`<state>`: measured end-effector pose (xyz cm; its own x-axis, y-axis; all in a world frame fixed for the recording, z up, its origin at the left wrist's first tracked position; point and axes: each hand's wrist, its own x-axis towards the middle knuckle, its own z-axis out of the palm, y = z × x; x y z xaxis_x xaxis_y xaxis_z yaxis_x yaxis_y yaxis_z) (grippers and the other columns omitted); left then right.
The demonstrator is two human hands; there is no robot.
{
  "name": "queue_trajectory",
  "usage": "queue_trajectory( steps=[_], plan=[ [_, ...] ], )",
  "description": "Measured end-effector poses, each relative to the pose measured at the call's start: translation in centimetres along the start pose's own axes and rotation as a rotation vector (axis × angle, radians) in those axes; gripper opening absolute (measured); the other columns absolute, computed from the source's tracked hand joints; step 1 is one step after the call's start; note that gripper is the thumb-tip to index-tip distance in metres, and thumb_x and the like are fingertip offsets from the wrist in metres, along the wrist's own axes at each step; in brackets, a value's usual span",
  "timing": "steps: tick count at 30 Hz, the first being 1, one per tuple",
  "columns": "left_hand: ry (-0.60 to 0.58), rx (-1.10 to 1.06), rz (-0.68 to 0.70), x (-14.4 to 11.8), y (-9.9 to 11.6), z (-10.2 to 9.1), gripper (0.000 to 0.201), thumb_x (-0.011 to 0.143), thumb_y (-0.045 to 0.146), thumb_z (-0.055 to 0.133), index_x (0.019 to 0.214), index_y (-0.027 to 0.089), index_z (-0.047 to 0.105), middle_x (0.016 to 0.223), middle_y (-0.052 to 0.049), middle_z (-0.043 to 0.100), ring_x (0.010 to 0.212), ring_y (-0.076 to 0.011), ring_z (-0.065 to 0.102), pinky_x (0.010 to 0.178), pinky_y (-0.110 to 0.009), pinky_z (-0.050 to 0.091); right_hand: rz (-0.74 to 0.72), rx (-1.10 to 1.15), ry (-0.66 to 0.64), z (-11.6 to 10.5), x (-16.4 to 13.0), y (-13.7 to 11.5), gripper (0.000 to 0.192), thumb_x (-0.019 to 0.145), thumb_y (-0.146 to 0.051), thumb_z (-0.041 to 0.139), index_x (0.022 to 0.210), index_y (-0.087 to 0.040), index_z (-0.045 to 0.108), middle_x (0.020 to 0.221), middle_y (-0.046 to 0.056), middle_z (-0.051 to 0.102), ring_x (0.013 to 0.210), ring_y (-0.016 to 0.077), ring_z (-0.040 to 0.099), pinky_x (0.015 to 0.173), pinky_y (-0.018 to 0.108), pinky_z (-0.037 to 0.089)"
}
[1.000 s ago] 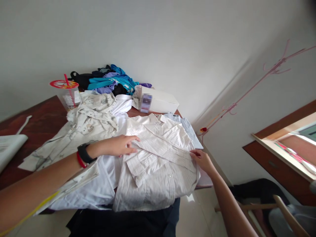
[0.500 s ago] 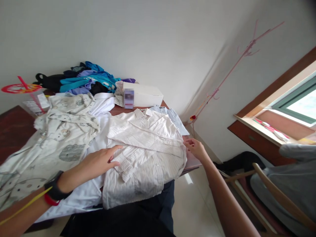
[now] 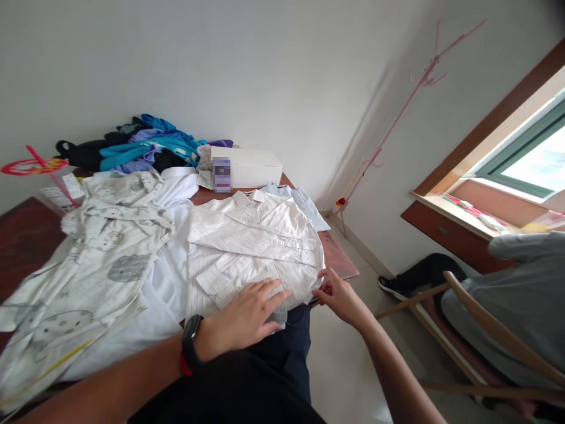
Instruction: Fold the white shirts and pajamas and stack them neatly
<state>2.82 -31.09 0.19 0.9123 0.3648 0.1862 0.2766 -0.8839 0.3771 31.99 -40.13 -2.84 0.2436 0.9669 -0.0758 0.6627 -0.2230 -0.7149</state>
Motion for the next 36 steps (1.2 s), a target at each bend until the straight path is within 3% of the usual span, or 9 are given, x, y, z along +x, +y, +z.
queue_trajectory(
  steps=[4, 9, 14, 22, 25, 29, 32, 34, 36],
  plan=[
    [-0.011, 0.083, 0.005, 0.5, 0.0, 1.6, 0.065, 0.092, 0.041, 0.072, 0.151, 0.024, 0.050, 0.158, -0.017, 0.048, 0.145, -0.0384, 0.045, 0.115, -0.053, 0.043, -0.052, 0.078, 0.013, -0.1, -0.1, 0.6, 0.025, 0.085, -0.031, 0.060, 0.108, -0.025, 0.054, 0.071, -0.005, 0.062, 0.065, 0.0183, 0.065, 0.064, 0.030, 0.052],
    [-0.019, 0.129, 0.003, 0.6, 0.2, 1.5, 0.063, 0.090, 0.040, 0.074, 0.148, 0.024, 0.052, 0.156, -0.017, 0.049, 0.144, -0.0374, 0.046, 0.113, -0.051, 0.043, -0.157, 0.030, -0.034, 0.3, -1.0, 0.3, 0.024, 0.088, -0.030, 0.060, 0.111, -0.024, 0.062, 0.080, -0.001, 0.069, 0.072, 0.0192, 0.067, 0.069, 0.030, 0.053],
    [-0.048, 0.109, -0.041, 0.9, 0.7, 1.3, 0.063, 0.090, 0.042, 0.073, 0.147, 0.023, 0.053, 0.157, -0.018, 0.048, 0.145, -0.0379, 0.045, 0.115, -0.051, 0.043, -0.112, 0.062, 0.083, -0.2, -0.7, 0.6, 0.018, 0.091, -0.037, 0.059, 0.097, -0.022, 0.068, 0.077, 0.003, 0.073, 0.071, 0.0222, 0.069, 0.069, 0.032, 0.053],
    [-0.095, -0.054, -0.140, 0.7, 0.5, 0.9, 0.096, 0.087, 0.050, 0.076, 0.163, 0.021, 0.025, 0.167, -0.021, 0.030, 0.154, -0.0361, 0.032, 0.123, -0.050, 0.036, -0.112, 0.725, 0.286, -4.7, -0.1, 1.0, 0.026, 0.080, -0.041, 0.079, 0.085, -0.023, 0.061, 0.072, -0.003, 0.063, 0.061, 0.0133, 0.058, 0.058, 0.024, 0.050],
    [-0.097, -0.051, -0.134, 0.7, 0.4, 1.0, 0.098, 0.085, 0.046, 0.079, 0.162, 0.021, 0.024, 0.167, -0.021, 0.032, 0.154, -0.0347, 0.032, 0.123, -0.049, 0.035, -0.023, 1.037, 0.365, -4.9, 0.2, 2.2, 0.031, 0.070, -0.032, 0.087, 0.084, -0.024, 0.060, 0.069, -0.007, 0.060, 0.057, 0.0098, 0.053, 0.052, 0.019, 0.047],
    [-0.060, -0.048, -0.134, 0.7, 0.3, 1.3, 0.091, 0.086, 0.035, 0.079, 0.160, 0.021, 0.028, 0.164, -0.020, 0.037, 0.152, -0.0338, 0.037, 0.122, -0.047, 0.038, 0.088, 1.177, 0.438, -3.6, 0.6, 3.7, 0.030, 0.063, -0.027, 0.088, 0.082, -0.024, 0.064, 0.069, -0.007, 0.063, 0.057, 0.0106, 0.057, 0.051, 0.019, 0.050],
    [-0.039, -0.048, -0.136, 0.6, 0.3, 1.3, 0.081, 0.089, 0.028, 0.074, 0.158, 0.022, 0.032, 0.162, -0.018, 0.041, 0.148, -0.0332, 0.043, 0.119, -0.046, 0.043, 0.179, 1.197, 0.424, -2.6, 0.2, 3.8, 0.035, 0.073, -0.048, 0.083, 0.096, -0.025, 0.068, 0.079, -0.003, 0.072, 0.066, 0.0169, 0.066, 0.059, 0.026, 0.056],
    [-0.033, -0.043, -0.136, 0.5, 0.4, 1.1, 0.076, 0.090, 0.028, 0.072, 0.156, 0.022, 0.037, 0.160, -0.018, 0.043, 0.146, -0.0332, 0.047, 0.116, -0.045, 0.045, 0.233, 1.147, 0.352, -2.3, -0.7, 3.4, 0.056, 0.082, -0.067, 0.070, 0.119, -0.026, 0.066, 0.089, 0.002, 0.076, 0.071, 0.0229, 0.071, 0.062, 0.033, 0.058],
    [-0.040, -0.026, -0.133, 0.4, 0.6, 0.8, 0.072, 0.089, 0.029, 0.073, 0.154, 0.022, 0.042, 0.159, -0.018, 0.044, 0.144, -0.0339, 0.048, 0.116, -0.046, 0.045, 0.239, 1.002, 0.263, -2.1, -1.9, 3.0, 0.074, 0.084, -0.072, 0.066, 0.143, -0.030, 0.052, 0.095, 0.004, 0.077, 0.073, 0.0254, 0.072, 0.063, 0.036, 0.058]
  ],
)
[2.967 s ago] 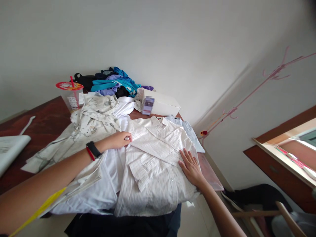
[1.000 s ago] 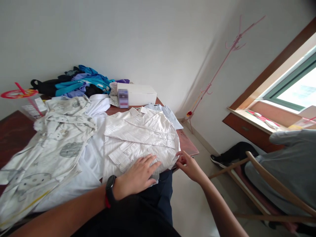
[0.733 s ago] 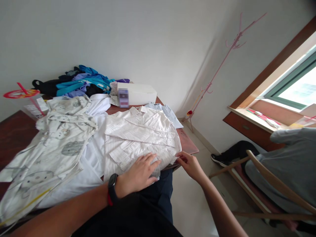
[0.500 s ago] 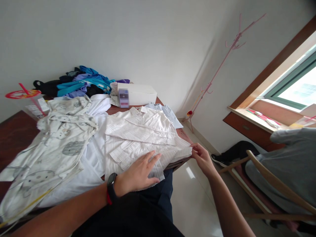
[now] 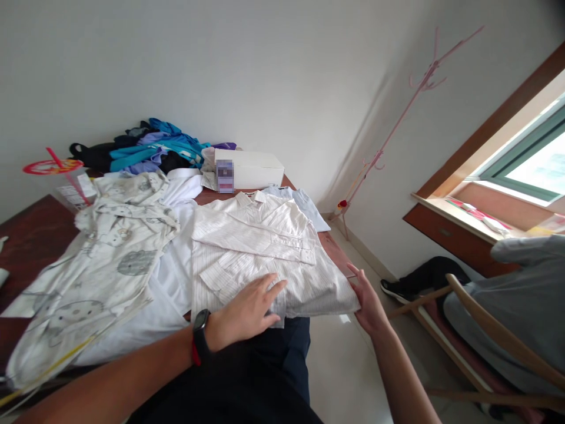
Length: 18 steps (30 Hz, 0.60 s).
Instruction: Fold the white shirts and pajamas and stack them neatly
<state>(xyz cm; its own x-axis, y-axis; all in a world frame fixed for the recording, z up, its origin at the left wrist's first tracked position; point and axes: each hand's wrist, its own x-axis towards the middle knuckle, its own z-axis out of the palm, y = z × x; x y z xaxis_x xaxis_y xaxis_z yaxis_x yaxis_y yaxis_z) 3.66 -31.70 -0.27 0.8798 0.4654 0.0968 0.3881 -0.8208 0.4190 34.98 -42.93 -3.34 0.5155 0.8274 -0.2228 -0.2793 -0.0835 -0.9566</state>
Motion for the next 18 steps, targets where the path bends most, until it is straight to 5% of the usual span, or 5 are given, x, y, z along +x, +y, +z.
queue_trajectory(
  steps=[3, 7, 12, 18],
  plan=[
    [-0.023, 0.041, -0.003, -0.2, 0.4, -0.2, 0.071, 0.087, 0.031, 0.077, 0.151, 0.020, 0.047, 0.160, -0.020, 0.044, 0.146, -0.0365, 0.045, 0.118, -0.048, 0.042, -0.016, -0.290, -0.124, -0.2, -1.8, -0.2, 0.092, 0.080, -0.059, 0.080, 0.158, -0.033, 0.037, 0.096, 0.002, 0.075, 0.070, 0.0207, 0.069, 0.061, 0.032, 0.057],
    [-0.018, 0.041, -0.003, -0.4, 0.7, 0.1, 0.073, 0.086, 0.034, 0.078, 0.151, 0.019, 0.049, 0.162, -0.022, 0.041, 0.150, -0.0394, 0.039, 0.120, -0.054, 0.038, 0.024, -0.470, -0.295, -0.6, -3.0, -0.7, 0.060, 0.080, -0.055, 0.081, 0.130, -0.023, 0.070, 0.084, 0.001, 0.067, 0.065, 0.0163, 0.061, 0.054, 0.029, 0.058],
    [0.039, 0.003, 0.052, -0.4, 1.9, 0.3, 0.070, 0.087, 0.043, 0.078, 0.148, 0.020, 0.053, 0.159, -0.019, 0.045, 0.151, -0.0406, 0.036, 0.120, -0.055, 0.036, 0.027, -0.248, -0.289, 0.3, -2.9, -2.1, 0.035, 0.078, -0.050, 0.085, 0.094, -0.019, 0.080, 0.079, 0.001, 0.065, 0.060, 0.0133, 0.063, 0.047, 0.023, 0.057],
    [0.158, -0.180, 0.077, 1.5, 4.8, -0.4, 0.069, 0.082, 0.067, 0.075, 0.130, 0.018, 0.065, 0.130, -0.015, 0.069, 0.119, -0.0340, 0.066, 0.105, -0.046, 0.051, 0.028, 0.012, -0.480, 4.8, -2.0, -4.0, 0.034, 0.085, -0.045, 0.080, 0.111, -0.023, 0.079, 0.093, 0.010, 0.080, 0.086, 0.0248, 0.078, 0.069, 0.030, 0.064]
  ],
)
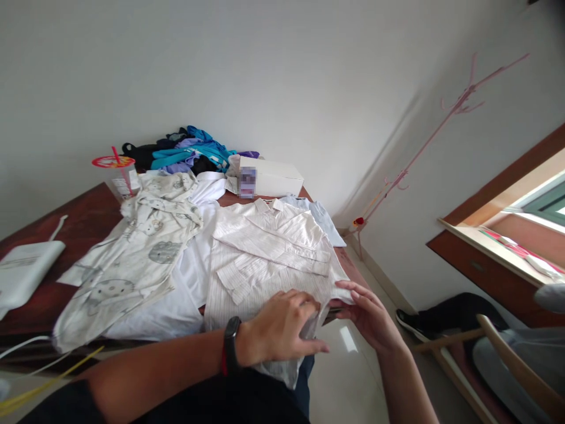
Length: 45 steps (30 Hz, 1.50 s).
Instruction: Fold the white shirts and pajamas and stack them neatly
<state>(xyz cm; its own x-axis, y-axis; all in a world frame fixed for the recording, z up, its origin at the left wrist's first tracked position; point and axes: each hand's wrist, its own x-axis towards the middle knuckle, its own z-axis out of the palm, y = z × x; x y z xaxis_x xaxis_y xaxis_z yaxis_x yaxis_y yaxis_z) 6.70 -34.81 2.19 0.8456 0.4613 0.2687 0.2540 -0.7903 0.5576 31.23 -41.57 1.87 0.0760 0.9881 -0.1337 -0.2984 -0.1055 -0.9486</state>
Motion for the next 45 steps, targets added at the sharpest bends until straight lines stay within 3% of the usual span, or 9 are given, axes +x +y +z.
queue_trajectory(
  steps=[4, 10, 15, 22, 28, 31, 36, 41, 45],
  plan=[
    [0.058, -0.066, -0.185, 1.2, 0.3, 0.5, 0.063, 0.087, 0.068, 0.067, 0.126, 0.019, 0.063, 0.114, -0.013, 0.075, 0.099, -0.0319, 0.073, 0.085, -0.040, 0.057, -0.039, -0.018, -0.112, 2.3, 1.8, -0.7, 0.042, 0.087, -0.043, 0.079, 0.125, -0.025, 0.075, 0.120, 0.013, 0.078, 0.109, 0.0290, 0.074, 0.091, 0.041, 0.061],
    [0.116, -0.056, -0.337, 1.5, -1.3, 0.6, 0.028, 0.097, 0.034, 0.055, 0.121, 0.020, 0.060, 0.096, -0.009, 0.077, 0.086, -0.0251, 0.073, 0.074, -0.031, 0.053, -0.118, -0.124, -0.048, 3.0, 2.8, -0.8, 0.046, 0.085, -0.039, 0.083, 0.128, -0.029, 0.072, 0.127, 0.013, 0.075, 0.126, 0.0334, 0.067, 0.102, 0.050, 0.056],
    [0.134, -0.108, -0.313, 1.4, -2.1, 0.2, 0.016, 0.099, 0.025, 0.049, 0.109, 0.020, 0.060, 0.088, -0.008, 0.075, 0.079, -0.0226, 0.073, 0.065, -0.028, 0.048, -0.221, -0.231, 0.103, 2.7, 3.3, -1.1, 0.038, 0.084, -0.044, 0.084, 0.115, -0.023, 0.076, 0.109, 0.012, 0.081, 0.107, 0.0300, 0.076, 0.098, 0.046, 0.060],
    [0.081, -0.093, -0.320, -0.3, -2.3, -0.1, 0.027, 0.100, 0.030, 0.052, 0.122, 0.021, 0.064, 0.101, -0.010, 0.077, 0.093, -0.0263, 0.074, 0.077, -0.032, 0.053, -0.296, -0.424, 0.181, 1.7, 4.1, -2.5, 0.041, 0.085, -0.054, 0.078, 0.108, -0.020, 0.077, 0.093, 0.011, 0.082, 0.085, 0.0286, 0.080, 0.085, 0.046, 0.065],
    [-0.001, -0.041, -0.251, -2.7, -1.3, 0.2, 0.035, 0.094, 0.019, 0.055, 0.128, 0.024, 0.060, 0.110, -0.007, 0.076, 0.099, -0.0276, 0.074, 0.081, -0.033, 0.054, -0.506, -1.097, 0.396, -0.2, 4.3, -3.0, 0.035, 0.092, -0.053, 0.066, 0.107, -0.025, 0.081, 0.071, 0.004, 0.075, 0.070, 0.0239, 0.073, 0.073, 0.036, 0.059],
    [0.010, 0.009, -0.271, -3.2, -1.0, 0.6, 0.041, 0.093, 0.017, 0.054, 0.133, 0.025, 0.057, 0.111, -0.007, 0.074, 0.099, -0.0270, 0.073, 0.082, -0.034, 0.055, -0.637, -1.245, 0.445, -0.4, 4.4, -3.3, 0.033, 0.094, -0.052, 0.062, 0.101, -0.027, 0.082, 0.075, 0.005, 0.070, 0.067, 0.0222, 0.065, 0.064, 0.034, 0.052],
    [-0.019, 0.062, -0.298, -3.8, -1.1, 1.0, 0.035, 0.092, 0.022, 0.059, 0.128, 0.024, 0.058, 0.113, -0.008, 0.072, 0.097, -0.0278, 0.071, 0.079, -0.035, 0.057, -0.792, -1.230, 0.454, 0.2, 4.9, -3.8, 0.024, 0.092, -0.046, 0.066, 0.095, -0.028, 0.081, 0.104, 0.011, 0.070, 0.096, 0.0298, 0.068, 0.086, 0.044, 0.054],
    [-0.066, -0.007, -0.300, -4.9, -1.5, 1.0, 0.041, 0.090, 0.019, 0.060, 0.131, 0.026, 0.058, 0.113, -0.007, 0.074, 0.098, -0.0280, 0.073, 0.082, -0.035, 0.057, -0.695, -1.079, 0.255, -0.1, 5.9, -4.3, 0.020, 0.092, -0.042, 0.066, 0.098, -0.029, 0.080, 0.115, 0.008, 0.077, 0.112, 0.0322, 0.070, 0.103, 0.049, 0.051],
    [-0.068, 0.023, -0.483, -6.1, -2.4, 0.4, 0.043, 0.090, 0.025, 0.062, 0.133, 0.026, 0.060, 0.100, -0.008, 0.077, 0.092, -0.0306, 0.075, 0.077, -0.037, 0.057, -0.583, -0.986, 0.228, -0.8, 6.6, -4.1, 0.029, 0.091, -0.045, 0.067, 0.109, -0.026, 0.080, 0.116, 0.008, 0.079, 0.114, 0.0335, 0.071, 0.106, 0.049, 0.051]
  ],
)
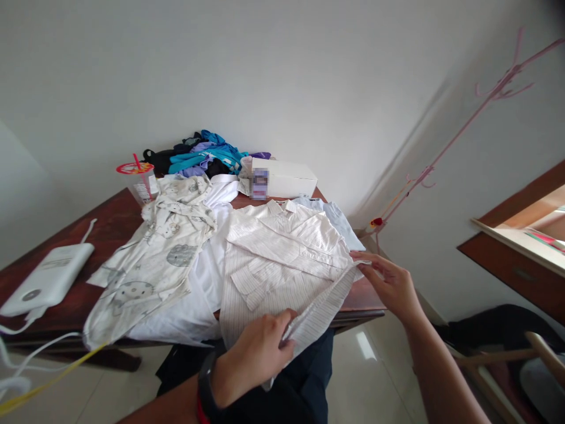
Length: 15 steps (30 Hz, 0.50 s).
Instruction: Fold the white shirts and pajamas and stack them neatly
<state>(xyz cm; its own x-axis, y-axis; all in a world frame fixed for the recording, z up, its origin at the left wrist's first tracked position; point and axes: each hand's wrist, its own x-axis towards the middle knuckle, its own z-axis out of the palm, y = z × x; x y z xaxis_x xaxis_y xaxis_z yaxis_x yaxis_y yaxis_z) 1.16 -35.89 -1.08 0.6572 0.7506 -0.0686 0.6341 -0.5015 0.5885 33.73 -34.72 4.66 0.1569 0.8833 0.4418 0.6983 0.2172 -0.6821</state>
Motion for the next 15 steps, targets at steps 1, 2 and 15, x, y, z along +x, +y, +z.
queue_trajectory(
  steps=[1, 2, 15],
  plan=[
    [0.006, 0.005, -0.047, -0.1, -0.3, -0.2, 0.043, 0.089, 0.028, 0.064, 0.132, 0.026, 0.061, 0.097, -0.009, 0.077, 0.091, -0.0309, 0.075, 0.076, -0.037, 0.057, 0.024, -0.002, 0.020, 0.1, 0.0, 0.2, 0.030, 0.090, -0.046, 0.067, 0.109, -0.026, 0.080, 0.115, 0.008, 0.079, 0.111, 0.0332, 0.072, 0.103, 0.048, 0.052],
    [0.016, -0.002, -0.081, -0.3, -0.5, -0.3, 0.043, 0.088, 0.031, 0.065, 0.130, 0.025, 0.062, 0.095, -0.009, 0.076, 0.089, -0.0308, 0.075, 0.075, -0.037, 0.056, 0.044, -0.005, 0.045, 0.2, 0.1, 0.3, 0.030, 0.090, -0.046, 0.068, 0.108, -0.025, 0.080, 0.112, 0.008, 0.080, 0.107, 0.0325, 0.073, 0.100, 0.046, 0.054],
    [0.497, -0.243, 0.115, 1.6, -1.5, -4.3, 0.038, 0.102, 0.028, 0.047, 0.139, 0.023, 0.046, 0.135, -0.011, 0.066, 0.126, -0.0257, 0.064, 0.106, -0.038, 0.051, 0.046, 0.101, 0.280, 0.8, 3.8, 0.4, 0.029, 0.088, -0.047, 0.068, 0.090, -0.019, 0.076, 0.080, 0.005, 0.075, 0.074, 0.0213, 0.067, 0.067, 0.030, 0.052]
  ],
)
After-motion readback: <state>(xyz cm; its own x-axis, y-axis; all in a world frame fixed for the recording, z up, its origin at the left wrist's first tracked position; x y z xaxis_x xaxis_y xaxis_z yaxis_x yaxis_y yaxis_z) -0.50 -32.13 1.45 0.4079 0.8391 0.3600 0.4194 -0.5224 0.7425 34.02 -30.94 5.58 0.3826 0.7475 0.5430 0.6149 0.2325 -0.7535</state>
